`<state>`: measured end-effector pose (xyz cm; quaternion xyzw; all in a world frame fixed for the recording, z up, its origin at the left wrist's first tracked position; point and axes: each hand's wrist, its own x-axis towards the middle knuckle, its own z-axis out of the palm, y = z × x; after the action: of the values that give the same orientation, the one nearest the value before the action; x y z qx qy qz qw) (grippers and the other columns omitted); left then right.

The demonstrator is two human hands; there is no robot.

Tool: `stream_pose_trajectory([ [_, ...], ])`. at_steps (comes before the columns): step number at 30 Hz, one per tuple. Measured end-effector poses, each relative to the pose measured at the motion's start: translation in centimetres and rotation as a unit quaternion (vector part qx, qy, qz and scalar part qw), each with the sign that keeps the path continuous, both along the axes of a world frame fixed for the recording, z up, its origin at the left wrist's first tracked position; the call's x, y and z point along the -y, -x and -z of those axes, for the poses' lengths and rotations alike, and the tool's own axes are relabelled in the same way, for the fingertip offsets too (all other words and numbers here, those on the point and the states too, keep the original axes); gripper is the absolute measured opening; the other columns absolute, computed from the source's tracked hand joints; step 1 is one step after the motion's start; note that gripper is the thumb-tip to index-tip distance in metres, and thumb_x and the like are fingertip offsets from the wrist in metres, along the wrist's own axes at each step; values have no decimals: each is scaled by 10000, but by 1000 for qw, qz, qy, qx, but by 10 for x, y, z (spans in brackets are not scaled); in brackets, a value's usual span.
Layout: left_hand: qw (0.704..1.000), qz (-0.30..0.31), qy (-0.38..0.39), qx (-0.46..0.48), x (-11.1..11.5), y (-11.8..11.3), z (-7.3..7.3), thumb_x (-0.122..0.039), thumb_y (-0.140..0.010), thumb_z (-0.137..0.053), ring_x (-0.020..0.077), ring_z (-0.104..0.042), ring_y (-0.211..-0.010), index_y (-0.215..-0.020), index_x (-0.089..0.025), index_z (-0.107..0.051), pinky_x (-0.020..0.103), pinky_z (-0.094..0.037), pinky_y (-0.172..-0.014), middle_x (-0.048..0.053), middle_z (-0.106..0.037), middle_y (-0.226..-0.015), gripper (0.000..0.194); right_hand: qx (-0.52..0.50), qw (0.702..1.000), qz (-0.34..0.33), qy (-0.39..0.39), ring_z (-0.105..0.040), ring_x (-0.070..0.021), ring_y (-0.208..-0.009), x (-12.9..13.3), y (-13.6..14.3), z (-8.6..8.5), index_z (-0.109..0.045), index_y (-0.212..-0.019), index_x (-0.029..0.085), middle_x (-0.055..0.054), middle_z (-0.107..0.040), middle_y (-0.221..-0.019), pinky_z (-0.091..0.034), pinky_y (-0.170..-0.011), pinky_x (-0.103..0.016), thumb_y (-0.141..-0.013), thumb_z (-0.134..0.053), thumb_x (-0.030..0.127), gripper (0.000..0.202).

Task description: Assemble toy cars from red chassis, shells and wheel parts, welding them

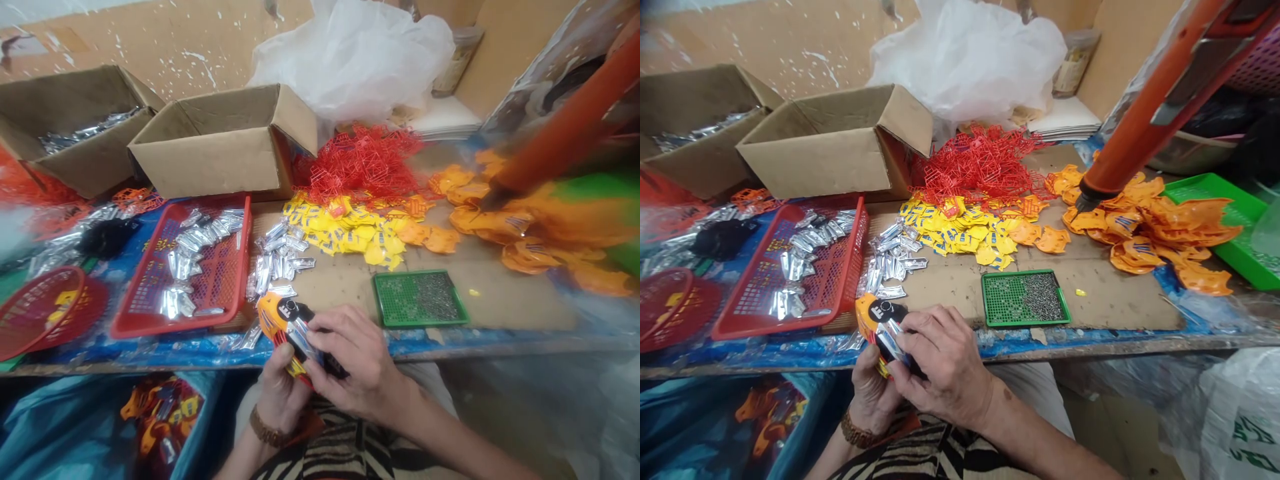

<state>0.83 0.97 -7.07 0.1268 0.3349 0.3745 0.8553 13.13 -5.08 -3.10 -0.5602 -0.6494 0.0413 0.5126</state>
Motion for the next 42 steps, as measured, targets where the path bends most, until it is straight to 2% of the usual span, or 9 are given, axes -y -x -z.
stream_pose_trajectory([
  [4, 1000, -9, 15, -12, 1, 3, 4, -312, -464, -911, 173, -702, -694, -828, -214, -774, 254, -607, -752, -9, -749, -757, 401, -14, 1000, 18, 18, -585, -226, -871, 0, 5, 1, -607, -946, 146, -84, -661, -960, -482, -739, -394, -732, -652, 113, 222],
  [7, 999, 22, 23, -18, 4, 4, 4, -310, -494, -891, 189, -684, -703, -788, -195, -765, 305, -595, -787, 12, -739, -766, 340, -34, 998, 36, 44, -544, -226, -809, 3, 12, 4, -588, -865, 131, -90, -609, -841, -464, -693, -387, -713, -628, 118, 157],
  [11, 999, 29, 15, -31, 10, 3, -3, -339, -639, -833, 176, -658, -775, -819, -183, -733, 288, -562, -811, 17, -710, -829, 258, -53, 995, 54, 60, -526, -223, -799, 7, 18, 3, -578, -848, 126, -95, -569, -812, -459, -682, -376, -727, -580, 98, 124],
  [15, 995, 31, -16, -92, 14, 1, -15, -329, -742, -789, 139, -624, -764, -928, -175, -682, 247, -545, -762, 11, -676, -844, 265, -50, 995, 74, 37, -524, -207, -772, 8, 17, -1, -568, -863, 138, -77, -568, -786, -454, -670, -360, -741, -573, 75, 137],
  [21, 989, 13, -58, -133, 16, 0, -21, -229, -635, -858, 153, -659, -818, -939, -200, -661, 256, -564, -772, 11, -712, -882, 363, -50, 996, 69, 20, -530, -197, -777, 6, 10, 1, -551, -852, 157, -71, -578, -792, -462, -678, -346, -735, -564, 68, 147],
  [24, 991, 6, -64, -117, 13, -2, -19, -220, -652, -840, 142, -661, -804, -882, -186, -677, 246, -564, -781, 9, -716, -868, 284, -64, 995, 61, 36, -536, -195, -781, 5, 7, 3, -549, -888, 170, -57, -594, -809, -469, -685, -343, -721, -574, 90, 187],
  [28, 996, 7, -47, -73, 7, -5, -16, -240, -641, -839, 124, -642, -736, -813, -150, -699, 206, -561, -709, 7, -714, -798, 239, -72, 993, 65, 61, -533, -195, -784, 3, 4, 3, -555, -934, 170, -42, -602, -825, -470, -697, -351, -699, -633, 134, 250],
  [38, 997, 25, -44, -53, 7, -1, -11, -231, -667, -817, 150, -669, -783, -914, -172, -713, 242, -572, -768, 15, -734, -856, 274, -104, 990, 37, 88, -540, -203, -879, 4, 2, 1, -582, -1000, 141, -66, -595, -923, -498, -761, -367, -642, -674, 118, 370],
  [42, 997, 30, -45, -60, 6, 0, -12, -213, -664, -817, 138, -658, -756, -874, -168, -710, 227, -560, -748, 7, -724, -840, 240, -101, 991, 26, 88, -537, -207, -877, 4, 3, 2, -593, -997, 148, -68, -593, -908, -504, -753, -370, -667, -647, 108, 336],
])
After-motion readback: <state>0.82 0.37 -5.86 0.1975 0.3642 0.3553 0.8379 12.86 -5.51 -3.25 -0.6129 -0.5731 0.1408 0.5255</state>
